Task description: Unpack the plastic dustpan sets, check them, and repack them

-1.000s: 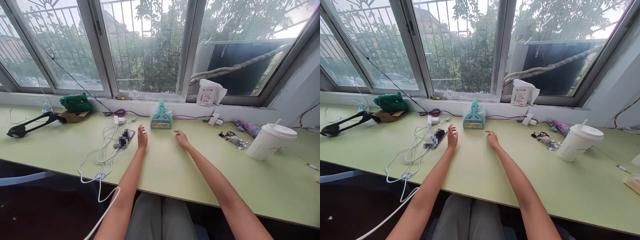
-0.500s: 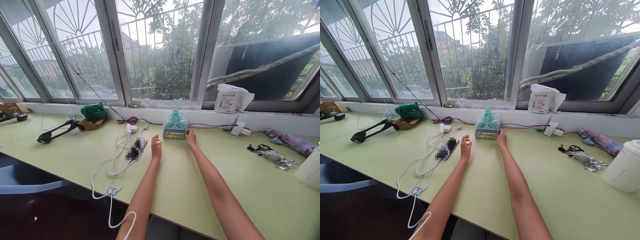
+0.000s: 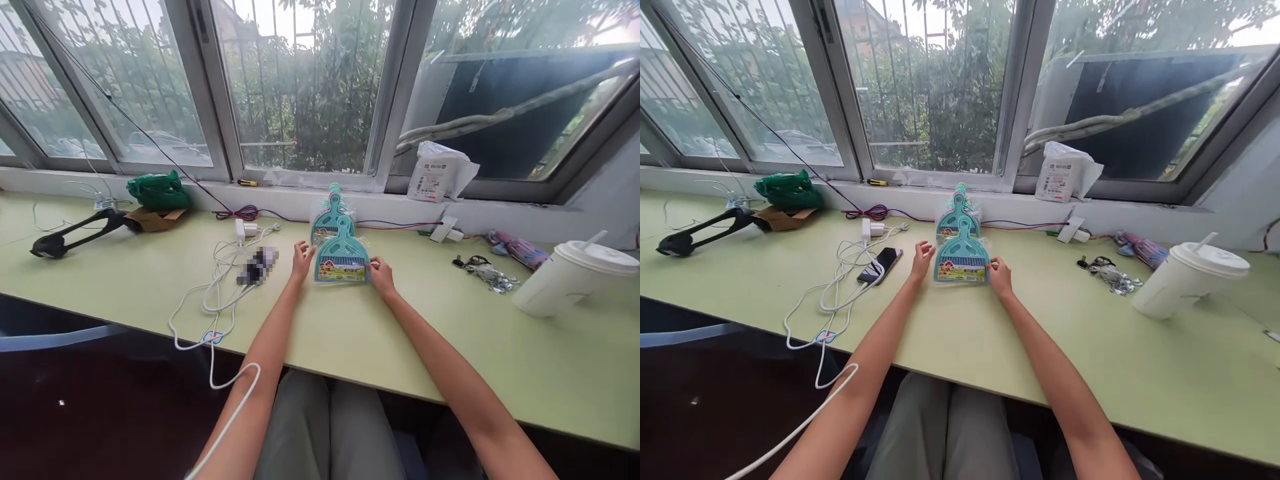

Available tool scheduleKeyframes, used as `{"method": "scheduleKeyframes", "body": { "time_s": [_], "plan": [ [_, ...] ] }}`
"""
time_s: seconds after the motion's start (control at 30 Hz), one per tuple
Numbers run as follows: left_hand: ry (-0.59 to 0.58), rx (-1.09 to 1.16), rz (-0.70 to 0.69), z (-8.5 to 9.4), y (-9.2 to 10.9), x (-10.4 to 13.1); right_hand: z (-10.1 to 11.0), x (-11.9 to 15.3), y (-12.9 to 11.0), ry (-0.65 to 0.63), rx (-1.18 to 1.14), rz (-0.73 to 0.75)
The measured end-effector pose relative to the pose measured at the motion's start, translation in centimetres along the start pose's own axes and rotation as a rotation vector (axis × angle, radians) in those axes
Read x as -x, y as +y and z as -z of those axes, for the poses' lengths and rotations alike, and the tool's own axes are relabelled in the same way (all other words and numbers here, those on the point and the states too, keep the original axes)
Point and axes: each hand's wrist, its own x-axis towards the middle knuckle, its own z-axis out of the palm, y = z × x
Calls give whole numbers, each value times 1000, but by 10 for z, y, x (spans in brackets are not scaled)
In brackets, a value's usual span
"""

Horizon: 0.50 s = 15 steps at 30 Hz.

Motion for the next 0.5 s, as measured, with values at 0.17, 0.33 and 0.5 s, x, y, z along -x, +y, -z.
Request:
{"method": "scheduleKeyframes", "body": {
  "time_s": [0.17, 0.33, 0.5],
  "plan": [
    [-600, 434, 267, -23, 17, 30, 26, 30, -6, 6, 1, -105],
    [-479, 421, 255, -26, 13, 40, 31, 45, -33, 110, 191, 304],
    [-247, 539, 171, -21, 10, 29, 11, 68, -61, -331, 376, 387]
  ]
}}
